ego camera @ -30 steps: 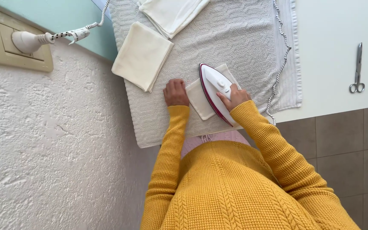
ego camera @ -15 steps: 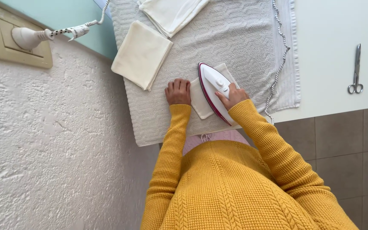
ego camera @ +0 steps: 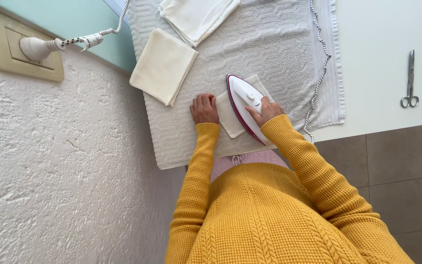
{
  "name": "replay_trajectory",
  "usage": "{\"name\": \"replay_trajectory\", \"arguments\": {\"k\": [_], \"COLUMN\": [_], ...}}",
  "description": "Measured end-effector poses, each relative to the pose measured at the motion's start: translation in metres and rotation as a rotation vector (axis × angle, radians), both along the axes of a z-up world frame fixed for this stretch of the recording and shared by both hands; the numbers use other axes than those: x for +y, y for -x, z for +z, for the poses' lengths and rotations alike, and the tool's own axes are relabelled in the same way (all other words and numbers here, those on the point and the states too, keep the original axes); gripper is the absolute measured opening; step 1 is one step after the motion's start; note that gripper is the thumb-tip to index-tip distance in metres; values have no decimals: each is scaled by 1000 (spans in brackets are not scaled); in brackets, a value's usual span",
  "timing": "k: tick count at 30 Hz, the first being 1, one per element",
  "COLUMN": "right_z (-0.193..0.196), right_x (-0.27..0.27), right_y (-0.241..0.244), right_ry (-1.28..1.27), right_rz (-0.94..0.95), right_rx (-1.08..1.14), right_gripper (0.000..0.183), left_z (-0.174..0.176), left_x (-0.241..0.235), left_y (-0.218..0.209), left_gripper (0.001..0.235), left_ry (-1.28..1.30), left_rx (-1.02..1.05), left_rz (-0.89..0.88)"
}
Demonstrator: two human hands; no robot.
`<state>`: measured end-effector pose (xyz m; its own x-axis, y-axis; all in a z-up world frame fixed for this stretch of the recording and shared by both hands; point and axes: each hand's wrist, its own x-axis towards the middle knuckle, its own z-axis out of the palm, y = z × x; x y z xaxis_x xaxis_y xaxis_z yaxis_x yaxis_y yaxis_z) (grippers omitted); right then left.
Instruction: The person irons several small, folded white fabric pieces on a white towel using a white and red iron. They handle the fabric pieces one at a time, smoothing them with the iron and stacking them on the table.
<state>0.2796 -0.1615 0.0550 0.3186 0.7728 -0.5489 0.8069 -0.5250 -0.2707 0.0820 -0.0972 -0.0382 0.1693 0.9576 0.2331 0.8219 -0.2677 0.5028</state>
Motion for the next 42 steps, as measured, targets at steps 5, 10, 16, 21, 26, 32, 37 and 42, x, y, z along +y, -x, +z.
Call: {"name": "replay_trajectory", "arguments": {"k": [5, 10, 16, 21, 26, 32, 37, 42], "right_z": [1, 6, 5, -8, -3, -6, -6, -3], "right_x": [1, 0, 2, 0, 2, 2, 0, 2], "right_y": [2, 2, 0, -2, 1, -1, 0, 0], "right_ry": [32, 30, 5, -3, 14, 12, 11, -2], "right_rz": [-6, -4, 14, -1, -13, -12, -26, -33], "right_rx": [-8, -11, 3, 6, 4, -18, -18, -16], "right_gripper": [66, 66, 64, 64, 65, 67, 66, 66], "left_z": [2, -7, -5, -23, 1, -14, -8, -2], "left_x": [3, 3, 2, 3, 1, 2, 0, 2], "left_y": [-4, -8, -11, -5, -4, -6, -7, -7], "left_gripper": [15, 18, 11, 13, 16, 18, 11, 10], "left_ry": [-76, -100, -79, 3, -4, -113, -118, -78], "left_rx": [101, 234, 217, 87, 113, 246, 291, 230], "left_rz": [-7, -23, 8, 62, 11, -28, -36, -26]}}
